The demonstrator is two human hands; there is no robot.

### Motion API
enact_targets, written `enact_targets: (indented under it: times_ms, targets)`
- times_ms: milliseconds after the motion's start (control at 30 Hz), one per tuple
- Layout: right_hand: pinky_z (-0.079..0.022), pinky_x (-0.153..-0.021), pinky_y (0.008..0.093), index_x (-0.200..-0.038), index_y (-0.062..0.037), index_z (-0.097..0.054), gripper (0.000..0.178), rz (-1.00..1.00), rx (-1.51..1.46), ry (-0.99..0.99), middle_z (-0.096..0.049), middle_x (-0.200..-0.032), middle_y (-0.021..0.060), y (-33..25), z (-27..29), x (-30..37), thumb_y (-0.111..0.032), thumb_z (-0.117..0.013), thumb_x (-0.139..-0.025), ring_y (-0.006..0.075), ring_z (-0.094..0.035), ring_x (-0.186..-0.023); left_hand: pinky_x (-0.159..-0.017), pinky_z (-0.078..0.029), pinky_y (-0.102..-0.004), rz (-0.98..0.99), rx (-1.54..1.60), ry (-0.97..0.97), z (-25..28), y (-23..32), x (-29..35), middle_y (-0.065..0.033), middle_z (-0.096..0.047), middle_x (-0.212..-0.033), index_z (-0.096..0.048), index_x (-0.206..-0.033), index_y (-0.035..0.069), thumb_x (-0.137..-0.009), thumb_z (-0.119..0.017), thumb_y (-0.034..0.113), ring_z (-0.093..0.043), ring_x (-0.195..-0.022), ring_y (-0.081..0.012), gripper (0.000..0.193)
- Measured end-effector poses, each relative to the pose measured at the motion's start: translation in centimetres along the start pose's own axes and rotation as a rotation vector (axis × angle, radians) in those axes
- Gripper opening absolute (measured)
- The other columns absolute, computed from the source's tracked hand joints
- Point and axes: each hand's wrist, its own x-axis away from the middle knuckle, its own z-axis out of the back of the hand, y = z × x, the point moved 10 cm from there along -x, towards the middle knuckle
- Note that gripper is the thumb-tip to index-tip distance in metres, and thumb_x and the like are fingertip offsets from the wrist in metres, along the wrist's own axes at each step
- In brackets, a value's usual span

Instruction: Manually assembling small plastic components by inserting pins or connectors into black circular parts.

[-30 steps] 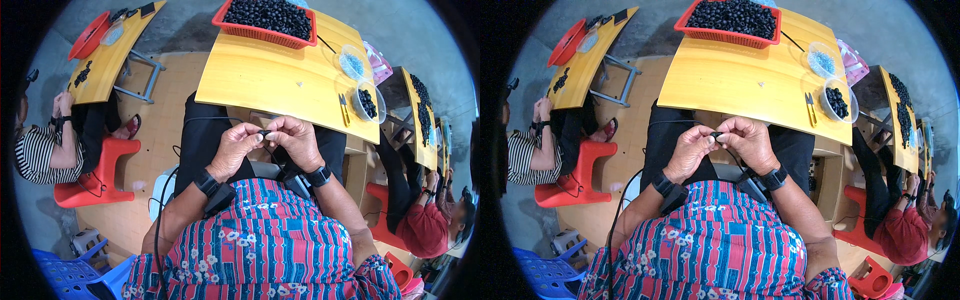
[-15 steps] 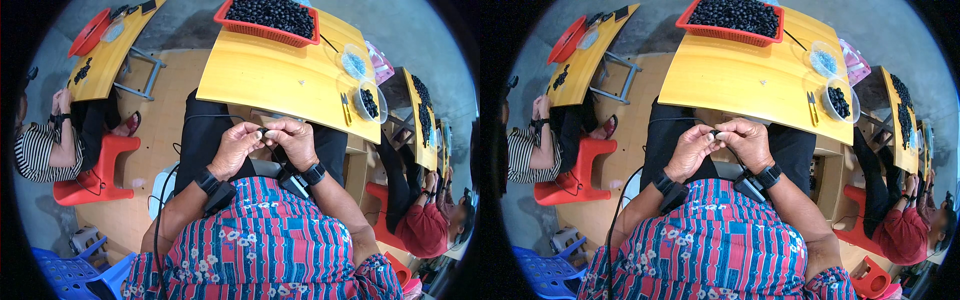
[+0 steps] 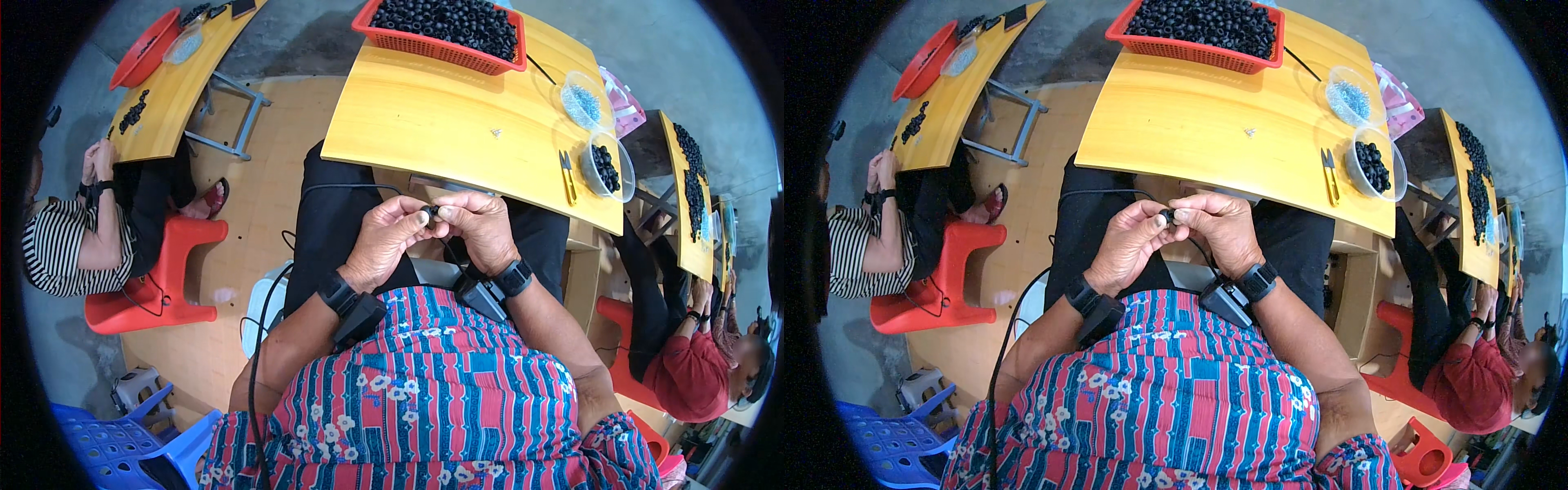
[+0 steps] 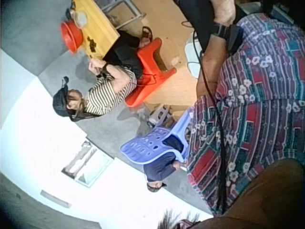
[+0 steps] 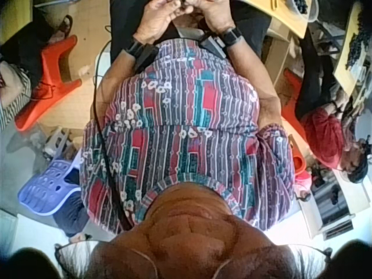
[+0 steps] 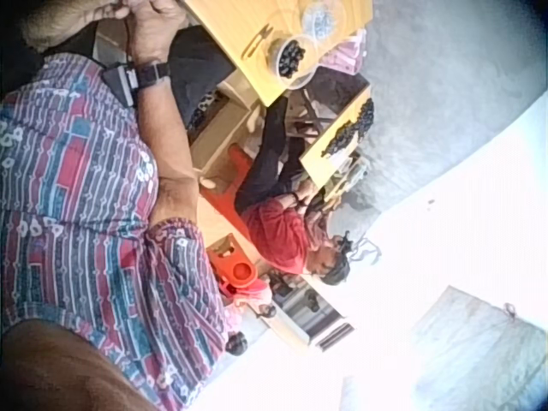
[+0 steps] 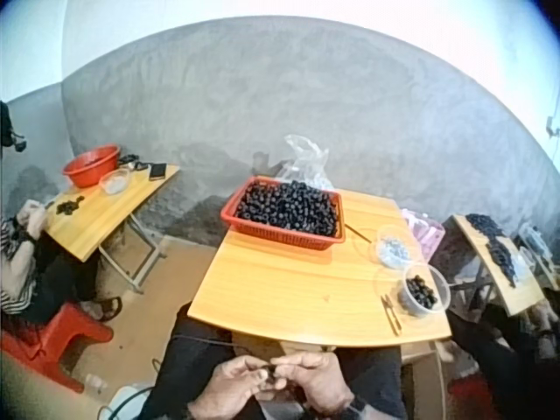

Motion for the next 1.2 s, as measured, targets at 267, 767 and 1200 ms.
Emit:
enact_targets:
  times_ms: [267,767,1200]
  targets:
    - [-0.059,-0.073,0.0282,-0.101,0.0060,-0.067,0.014,-0.028,-0.127,-0.094,-0.069,-0.091,0.0141,0.6,-0.3,-0.2,0.003,-0.063,-0.088,0.0167,-0.067,-0.076,-0.089,-0.054,-0.0356,0.024,0.029,-0.029,-0.1,-0.7,0.0,-0.0093,-0.067,-0.099,-0.060,-0.106,0.005,-0.096,-0.059,0.013,-0.067,-0.094,-0.0209,0.013]
    - [-0.057,-0.080,0.0307,-0.129,-0.0026,-0.051,0.038,-0.173,-0.219,-0.262,-0.067,-0.097,0.0067,2.4,-1.0,-0.2,-0.010,-0.061,-0.093,0.0123,-0.066,-0.080,-0.085,-0.054,-0.0328,-0.009,-0.039,-0.001,0.0,-0.6,0.0,-0.0040,-0.064,-0.095,-0.060,-0.109,0.006,-0.096,-0.059,0.014,-0.062,-0.087,-0.0132,0.015]
    - [-0.056,-0.080,0.0293,-0.130,-0.0025,-0.051,0.039,-0.188,-0.295,-0.219,-0.066,-0.096,0.0061,2.4,-1.0,0.1,-0.008,-0.061,-0.092,0.0122,-0.065,-0.080,-0.075,-0.051,-0.0239,-0.136,-0.281,-0.036,-0.9,1.3,-0.2,-0.0028,-0.062,-0.093,-0.063,-0.108,0.004,-0.092,-0.064,0.010,-0.060,-0.085,-0.0097,0.017]
